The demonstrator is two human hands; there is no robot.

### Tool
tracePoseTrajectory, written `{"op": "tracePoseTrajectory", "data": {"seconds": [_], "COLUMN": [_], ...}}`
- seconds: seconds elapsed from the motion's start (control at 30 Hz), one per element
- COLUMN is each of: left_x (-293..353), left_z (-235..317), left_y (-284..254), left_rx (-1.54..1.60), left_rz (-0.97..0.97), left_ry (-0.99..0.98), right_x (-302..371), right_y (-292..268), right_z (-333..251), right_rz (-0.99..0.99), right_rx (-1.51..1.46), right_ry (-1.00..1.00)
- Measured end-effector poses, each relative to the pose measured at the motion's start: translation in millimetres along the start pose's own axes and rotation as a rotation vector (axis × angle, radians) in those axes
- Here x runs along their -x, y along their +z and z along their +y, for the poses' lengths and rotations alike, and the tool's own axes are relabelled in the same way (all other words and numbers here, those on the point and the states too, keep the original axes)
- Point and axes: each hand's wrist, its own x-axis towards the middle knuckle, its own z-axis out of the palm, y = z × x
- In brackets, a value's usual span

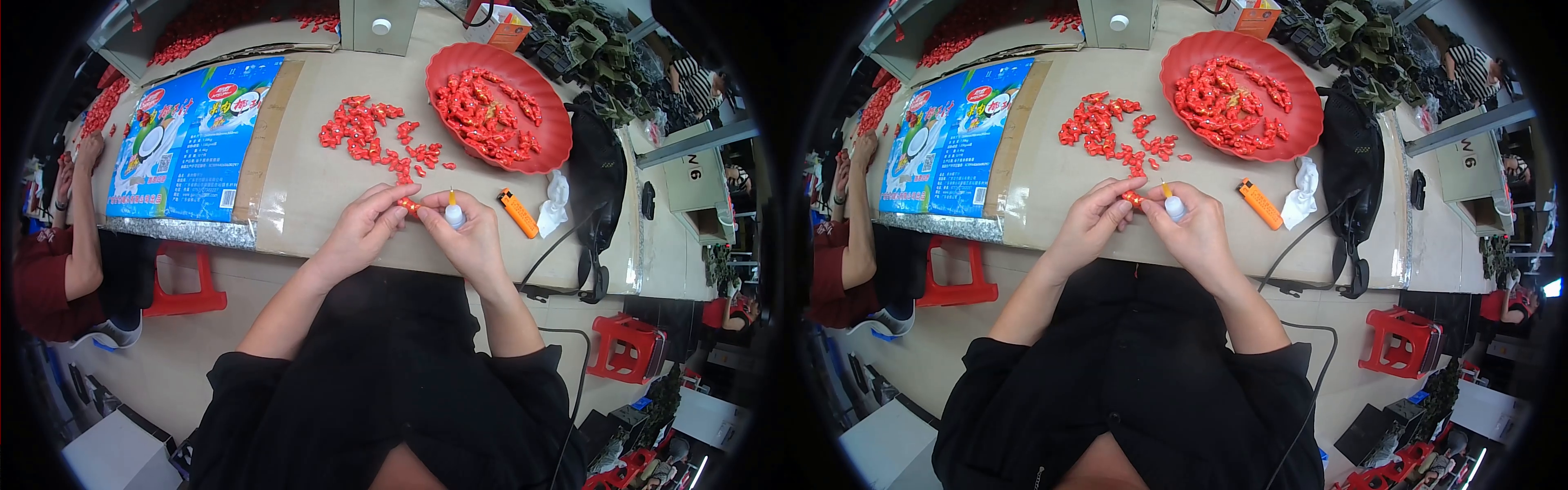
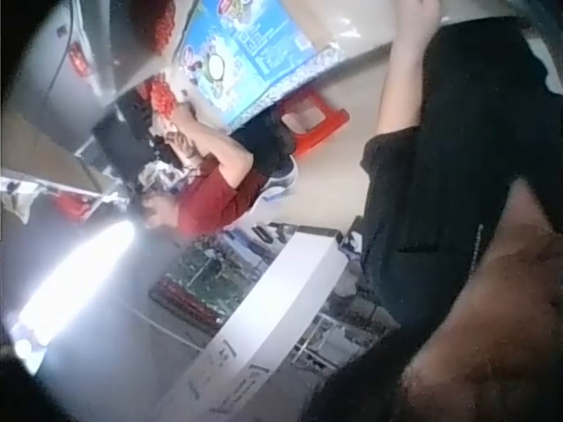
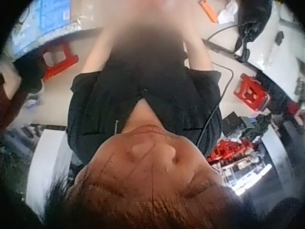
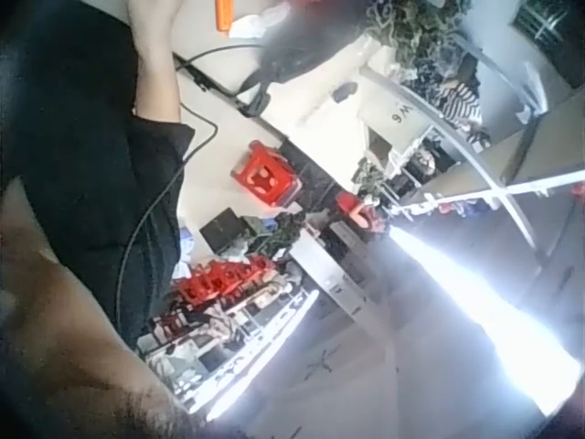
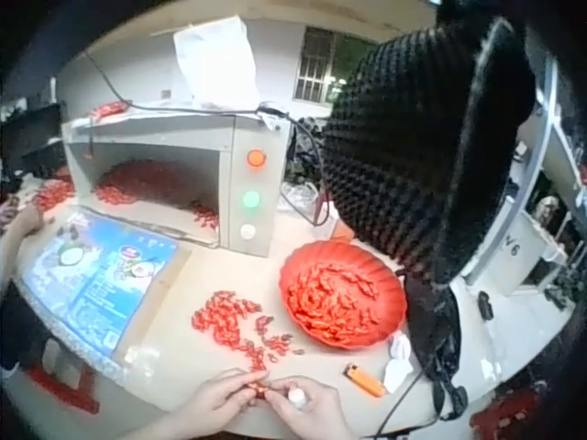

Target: The person gathers plastic pieces onto the table, applies glue to them using a glue bottle, and joins the pieces together by hand.

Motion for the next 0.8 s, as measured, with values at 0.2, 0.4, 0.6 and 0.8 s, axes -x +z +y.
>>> {"op": "tracePoseTrajectory", "data": {"seconds": [0.2, 0.4, 0.6, 0.8], "left_x": [0, 0, 0, -2], "left_z": [2, 3, 3, 3], "left_y": [1, 0, -2, -1], "left_rx": [-0.001, 0.06, 0.177, 0.149], "left_rz": [0.003, -0.026, -0.04, -0.034], "left_ry": [0.001, -0.058, -0.091, -0.073], "right_x": [-1, -1, -2, -3], "right_y": [-4, -5, 2, 3], "right_z": [3, 7, 9, 17], "right_rz": [0.005, -0.048, -0.034, -0.041], "right_rx": [-0.012, -0.041, -0.172, -0.201], "right_ry": [0.032, 0.036, 0.045, 0.054]}}
